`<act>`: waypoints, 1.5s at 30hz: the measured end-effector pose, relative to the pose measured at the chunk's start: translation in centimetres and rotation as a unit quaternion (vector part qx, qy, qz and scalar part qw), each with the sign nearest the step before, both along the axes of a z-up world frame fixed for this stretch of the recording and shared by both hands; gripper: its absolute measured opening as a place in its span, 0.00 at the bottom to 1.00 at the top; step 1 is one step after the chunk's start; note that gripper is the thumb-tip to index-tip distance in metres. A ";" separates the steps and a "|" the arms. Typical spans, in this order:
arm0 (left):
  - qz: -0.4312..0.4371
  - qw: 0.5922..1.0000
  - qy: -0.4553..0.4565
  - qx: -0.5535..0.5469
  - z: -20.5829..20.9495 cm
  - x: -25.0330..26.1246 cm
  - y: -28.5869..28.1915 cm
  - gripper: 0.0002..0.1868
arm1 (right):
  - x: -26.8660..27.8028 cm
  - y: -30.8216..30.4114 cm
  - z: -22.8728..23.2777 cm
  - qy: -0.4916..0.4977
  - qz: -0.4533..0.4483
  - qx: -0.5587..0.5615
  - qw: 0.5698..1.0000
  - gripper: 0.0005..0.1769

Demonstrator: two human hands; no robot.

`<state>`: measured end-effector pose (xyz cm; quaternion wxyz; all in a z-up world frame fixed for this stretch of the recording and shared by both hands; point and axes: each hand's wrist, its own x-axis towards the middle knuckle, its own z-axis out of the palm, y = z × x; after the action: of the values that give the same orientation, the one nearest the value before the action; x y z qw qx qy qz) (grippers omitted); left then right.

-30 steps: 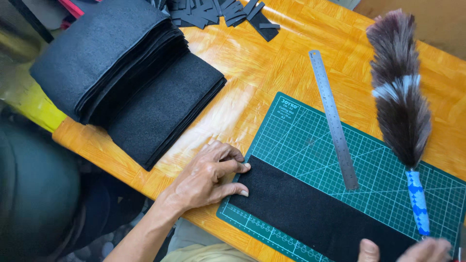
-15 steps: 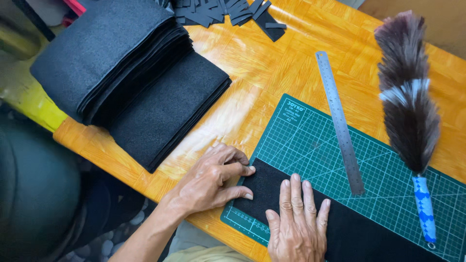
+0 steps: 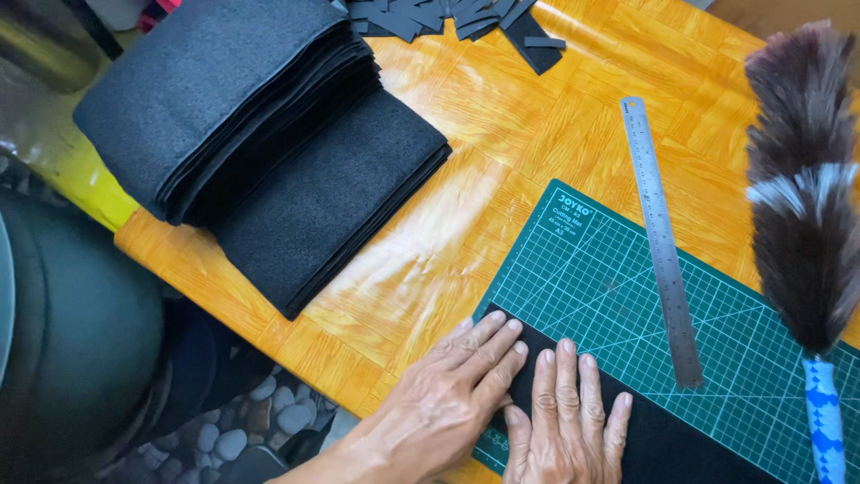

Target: The person measures and cuts a long strip of black fabric on a green cutting mat using a metal ruler and a red utility knife. They align the ruler, make straight cuts, and stack the resulting fabric pieces on the left side of the table.

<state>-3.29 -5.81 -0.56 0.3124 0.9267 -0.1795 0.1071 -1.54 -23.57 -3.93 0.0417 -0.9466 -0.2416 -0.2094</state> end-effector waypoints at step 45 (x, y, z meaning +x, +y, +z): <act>-0.012 0.991 -0.091 -0.098 1.0 1.3 2.4 0.14 | -0.2 -0.2 0.2 0.013 -0.012 -0.017 1.000 0.38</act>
<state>-1.97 -3.38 0.44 0.3855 0.8757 -0.2072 0.2041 -1.74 -23.73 -3.69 0.0264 -0.9526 -0.2328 -0.1940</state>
